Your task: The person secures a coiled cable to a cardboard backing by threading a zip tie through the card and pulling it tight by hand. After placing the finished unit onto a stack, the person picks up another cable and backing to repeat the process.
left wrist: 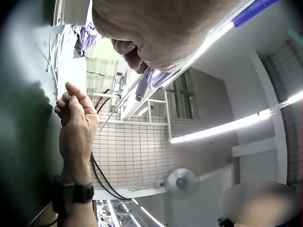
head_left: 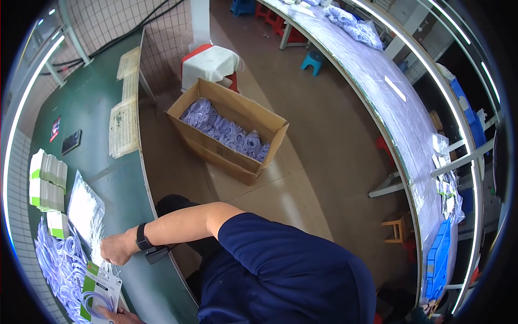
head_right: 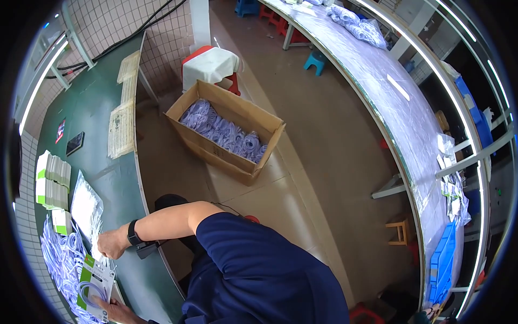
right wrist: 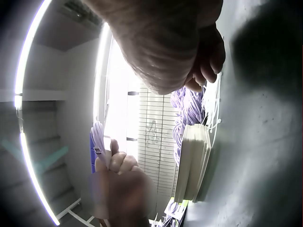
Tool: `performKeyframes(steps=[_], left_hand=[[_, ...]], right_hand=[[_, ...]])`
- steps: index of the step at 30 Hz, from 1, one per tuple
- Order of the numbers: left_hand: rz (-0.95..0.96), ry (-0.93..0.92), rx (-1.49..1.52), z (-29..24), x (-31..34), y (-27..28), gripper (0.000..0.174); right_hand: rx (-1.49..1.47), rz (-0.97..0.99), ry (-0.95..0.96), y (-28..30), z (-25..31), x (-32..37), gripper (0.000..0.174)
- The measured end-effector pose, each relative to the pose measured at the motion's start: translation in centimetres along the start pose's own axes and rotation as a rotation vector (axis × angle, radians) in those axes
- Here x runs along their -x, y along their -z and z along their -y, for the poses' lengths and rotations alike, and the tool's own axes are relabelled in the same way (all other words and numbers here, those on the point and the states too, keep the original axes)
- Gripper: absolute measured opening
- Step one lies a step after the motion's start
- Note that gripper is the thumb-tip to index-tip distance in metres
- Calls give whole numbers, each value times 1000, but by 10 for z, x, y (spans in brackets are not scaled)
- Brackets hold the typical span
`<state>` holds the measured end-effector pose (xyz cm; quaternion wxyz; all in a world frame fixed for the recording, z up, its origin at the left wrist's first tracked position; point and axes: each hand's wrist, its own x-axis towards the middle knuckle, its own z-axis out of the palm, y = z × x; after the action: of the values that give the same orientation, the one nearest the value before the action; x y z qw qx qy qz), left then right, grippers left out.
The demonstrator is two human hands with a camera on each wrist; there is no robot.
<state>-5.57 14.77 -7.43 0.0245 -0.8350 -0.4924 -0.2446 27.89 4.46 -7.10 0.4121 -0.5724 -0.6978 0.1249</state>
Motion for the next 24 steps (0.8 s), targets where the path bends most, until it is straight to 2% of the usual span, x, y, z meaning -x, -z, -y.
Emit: performKeyframes(steps=[3, 4, 6, 7, 8, 10, 15, 19, 21, 23, 24], left_hand=[[-76, -170, -84, 64, -4, -35, 86], [-77, -168, -85, 64, -2, -31, 86], [26, 8, 33, 13, 5, 5, 88], [77, 97, 92, -5, 7, 14, 89], [75, 101, 91, -13, 8, 18, 89], [-12, 155, 403, -25, 9, 23, 77], [-280, 287, 1155, -42, 15, 33, 48], [-407, 393, 1222, -54, 43, 50, 40], [-280, 517, 946, -42, 72, 59, 42], [-352, 286, 698, -40, 96, 49, 39], [-355, 251, 681, -35, 103, 38, 37]], right_hand=[[0, 62, 20, -8, -1, -2, 22], [18, 52, 111, -12, -3, -3, 21], [55, 35, 295, -19, -6, -4, 19], [54, 38, 298, -19, -4, -5, 19], [89, 42, 302, -20, -3, -4, 16], [155, 53, 314, -21, -1, -5, 12], [104, 40, 334, -36, -17, -16, 9], [-50, -43, 237, -8, -3, -3, 6], [3, -171, 382, 12, 8, 6, 6], [-84, -130, 379, 27, 14, 7, 8], [-127, -90, 393, 32, 14, 5, 12]])
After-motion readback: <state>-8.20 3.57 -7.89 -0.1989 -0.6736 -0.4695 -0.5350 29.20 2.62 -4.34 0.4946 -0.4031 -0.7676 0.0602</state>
